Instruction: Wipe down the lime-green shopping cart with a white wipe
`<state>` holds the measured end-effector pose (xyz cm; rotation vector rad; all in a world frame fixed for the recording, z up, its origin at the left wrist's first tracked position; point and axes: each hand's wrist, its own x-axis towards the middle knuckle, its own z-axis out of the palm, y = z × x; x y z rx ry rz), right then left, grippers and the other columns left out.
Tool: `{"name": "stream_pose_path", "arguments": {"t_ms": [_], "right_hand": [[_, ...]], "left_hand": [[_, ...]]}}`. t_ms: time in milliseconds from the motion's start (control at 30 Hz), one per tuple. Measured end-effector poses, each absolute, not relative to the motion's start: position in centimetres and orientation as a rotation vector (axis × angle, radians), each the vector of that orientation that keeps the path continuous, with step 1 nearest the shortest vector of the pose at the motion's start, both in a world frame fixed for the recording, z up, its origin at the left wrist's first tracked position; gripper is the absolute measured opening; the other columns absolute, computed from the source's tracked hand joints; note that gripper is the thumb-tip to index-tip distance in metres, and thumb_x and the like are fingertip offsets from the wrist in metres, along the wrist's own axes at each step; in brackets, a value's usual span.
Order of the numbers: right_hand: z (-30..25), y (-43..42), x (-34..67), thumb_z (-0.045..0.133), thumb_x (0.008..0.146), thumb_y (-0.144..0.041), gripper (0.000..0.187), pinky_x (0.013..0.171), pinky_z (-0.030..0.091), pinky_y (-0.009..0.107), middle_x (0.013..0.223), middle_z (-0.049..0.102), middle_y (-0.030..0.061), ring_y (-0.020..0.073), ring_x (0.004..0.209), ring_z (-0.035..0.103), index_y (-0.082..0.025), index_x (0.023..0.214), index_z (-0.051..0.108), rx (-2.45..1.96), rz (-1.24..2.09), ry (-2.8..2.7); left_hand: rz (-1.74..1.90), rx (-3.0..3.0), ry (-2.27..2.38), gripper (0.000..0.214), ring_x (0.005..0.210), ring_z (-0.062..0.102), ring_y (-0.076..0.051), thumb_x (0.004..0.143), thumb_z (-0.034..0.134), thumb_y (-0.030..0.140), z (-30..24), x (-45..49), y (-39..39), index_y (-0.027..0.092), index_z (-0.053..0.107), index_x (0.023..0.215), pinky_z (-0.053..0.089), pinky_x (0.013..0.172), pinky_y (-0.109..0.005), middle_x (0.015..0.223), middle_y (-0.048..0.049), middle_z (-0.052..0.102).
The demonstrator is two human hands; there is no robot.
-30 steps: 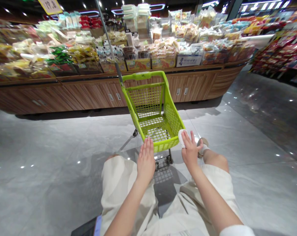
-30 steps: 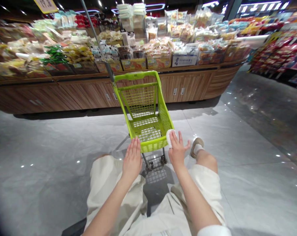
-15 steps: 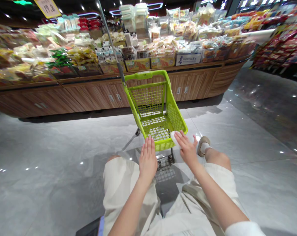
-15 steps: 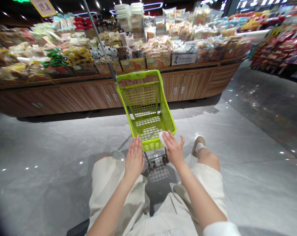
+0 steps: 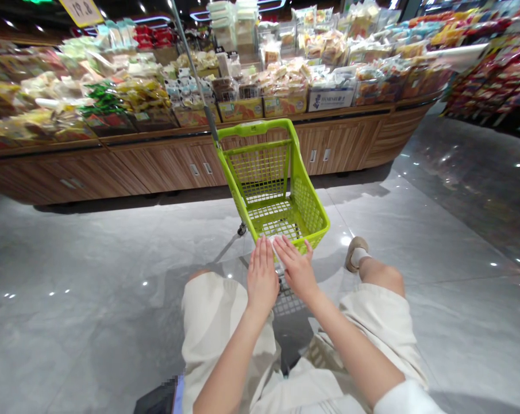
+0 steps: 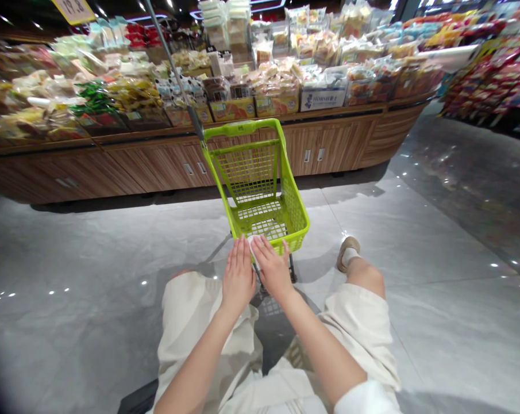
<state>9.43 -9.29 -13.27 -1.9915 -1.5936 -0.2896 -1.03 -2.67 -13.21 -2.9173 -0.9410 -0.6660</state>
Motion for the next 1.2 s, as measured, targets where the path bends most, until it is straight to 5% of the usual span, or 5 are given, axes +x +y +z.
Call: {"name": "stream_pose_path", "arguments": {"t_ms": [300,600,767,967,1200], "right_hand": [[-14.6,-14.0,19.8,0.038,0.065,-0.001,0.085,0.113,0.008,0.055,0.145,0.052,0.003,0.0207,0.141,0.037,-0.03,0.145,0.04,-2.228,-0.518,-1.203],[-13.8,-8.6,9.1,0.035,0.069,-0.002,0.083,0.115,0.007,0.049,0.147,0.049,0.0064,0.0175,0.141,0.036,-0.024,0.149,0.034,-2.028,-0.32,-1.446],[-13.8,-11.2,13.6,0.037,0.066,-0.002,0.087,0.115,0.005,0.052,0.146,0.05,0.0046,0.0197,0.142,0.033,-0.028,0.149,0.035,-2.024,-0.366,-1.635],[-14.5,-13.6,20.3,0.039,0.064,-0.002,0.088,0.111,0.011,0.056,0.144,0.053,0.0035,0.0224,0.142,0.033,-0.031,0.147,0.036,-2.29,-0.558,-1.156],[-13.3,-9.6,12.4,0.036,0.069,0.0,0.078,0.114,0.007,0.052,0.145,0.051,0.0078,0.0187,0.141,0.035,-0.022,0.144,0.042,-2.185,-0.303,-1.303]], "left_hand": [[-0.675,-2.944,-0.934,0.084,0.15,0.011,-0.025,0.077,0.047,0.007,-13.0,-0.3,-2.9,0.005,0.012,0.153,0.023,0.121,-0.044,0.16,-0.0168,0.021],[-0.685,-2.894,-0.989,0.076,0.15,0.01,-0.025,0.083,0.044,0.009,-13.5,0.1,-3.0,0.005,0.013,0.153,0.025,0.12,-0.045,0.16,-0.0179,0.02],[-0.66,-2.914,-0.944,0.081,0.15,0.01,-0.024,0.078,0.044,0.005,-13.2,-0.6,-2.7,0.005,0.012,0.153,0.024,0.12,-0.044,0.161,-0.0168,0.02],[-0.675,-2.923,-0.94,0.084,0.15,0.01,-0.024,0.076,0.046,0.006,-13.1,-0.2,-2.9,0.005,0.013,0.153,0.023,0.121,-0.043,0.16,-0.0167,0.021],[-0.701,-2.907,-0.965,0.081,0.15,0.009,-0.024,0.078,0.045,0.005,-13.4,0.0,-2.8,0.005,0.013,0.153,0.025,0.12,-0.045,0.16,-0.0169,0.021]]}}
